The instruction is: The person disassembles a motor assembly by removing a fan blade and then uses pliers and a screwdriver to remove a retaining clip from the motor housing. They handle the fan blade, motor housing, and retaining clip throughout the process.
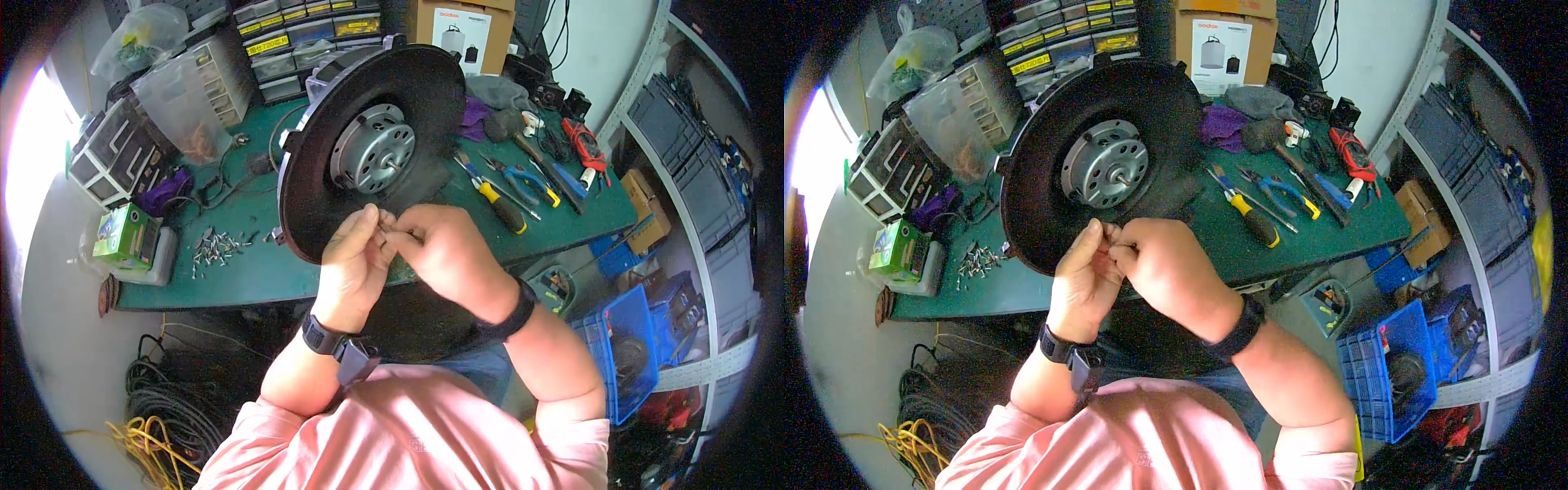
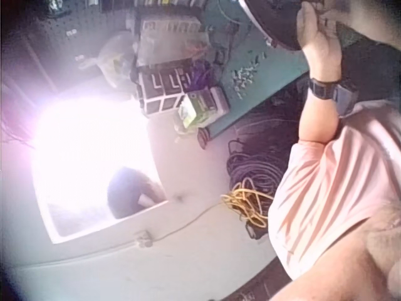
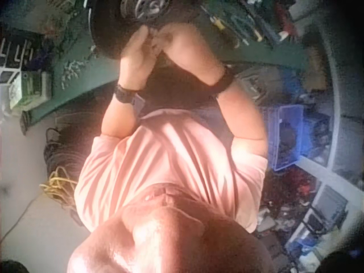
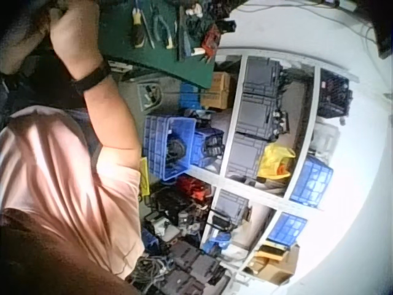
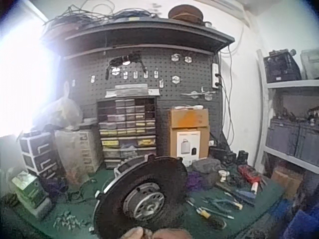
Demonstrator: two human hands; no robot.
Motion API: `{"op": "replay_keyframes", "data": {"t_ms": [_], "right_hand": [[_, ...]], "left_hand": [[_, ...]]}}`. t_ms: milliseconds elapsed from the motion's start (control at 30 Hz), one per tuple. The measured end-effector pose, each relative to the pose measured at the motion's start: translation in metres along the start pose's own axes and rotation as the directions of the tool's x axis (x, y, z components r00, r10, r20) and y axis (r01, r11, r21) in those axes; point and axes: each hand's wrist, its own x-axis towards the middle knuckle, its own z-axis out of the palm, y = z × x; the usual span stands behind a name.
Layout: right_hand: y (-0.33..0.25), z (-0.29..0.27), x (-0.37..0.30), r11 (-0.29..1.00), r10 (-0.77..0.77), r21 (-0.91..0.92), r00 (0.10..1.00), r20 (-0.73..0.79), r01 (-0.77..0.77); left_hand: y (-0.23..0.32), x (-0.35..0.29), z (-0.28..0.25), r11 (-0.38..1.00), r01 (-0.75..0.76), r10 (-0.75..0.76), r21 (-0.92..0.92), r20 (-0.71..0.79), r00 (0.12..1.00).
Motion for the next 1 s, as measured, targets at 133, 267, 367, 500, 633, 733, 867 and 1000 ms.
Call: {"op": "replay_keyframes", "data": {"t_ms": [133,267,367,500,633,733,867,1000], "right_hand": [[-0.018,0.000,-0.008,0.883,-0.172,-0.440,0.985,0.015,0.161],[-0.020,0.003,-0.011,0.959,-0.211,-0.215,0.972,-0.104,0.185],[-0.002,0.024,-0.021,0.820,0.097,0.564,0.950,-0.298,0.093],[-0.002,0.008,-0.023,0.313,0.489,0.810,0.815,0.311,-0.496],[0.003,0.012,-0.014,0.539,0.433,0.713,0.873,0.222,-0.449],[0.006,0.009,-0.009,0.572,0.408,0.668,0.871,0.272,-0.476],[0.003,0.005,-0.003,0.979,0.141,0.148,0.990,-0.012,-0.138],[-0.014,0.005,-0.003,0.864,-0.203,-0.486,0.974,-0.097,0.131]], "left_hand": [[-0.003,0.002,0.003,0.999,0.035,-0.034,0.038,-0.029,0.999],[0.002,0.006,0.000,0.998,0.063,-0.063,-0.011,0.037,0.997],[0.004,0.005,0.004,0.997,0.082,-0.081,-0.011,0.084,0.993],[0.005,0.003,-0.002,0.999,0.047,-0.047,0.002,0.160,0.986],[0.008,0.005,-0.007,0.996,0.086,-0.080,-0.014,0.230,0.970],[0.005,0.004,-0.005,0.998,0.059,-0.056,-0.012,0.172,0.984],[0.003,-0.001,0.002,0.999,0.012,-0.014,0.037,0.068,0.998],[0.001,-0.010,0.002,0.900,-0.124,0.120,0.418,0.036,0.992]]}}
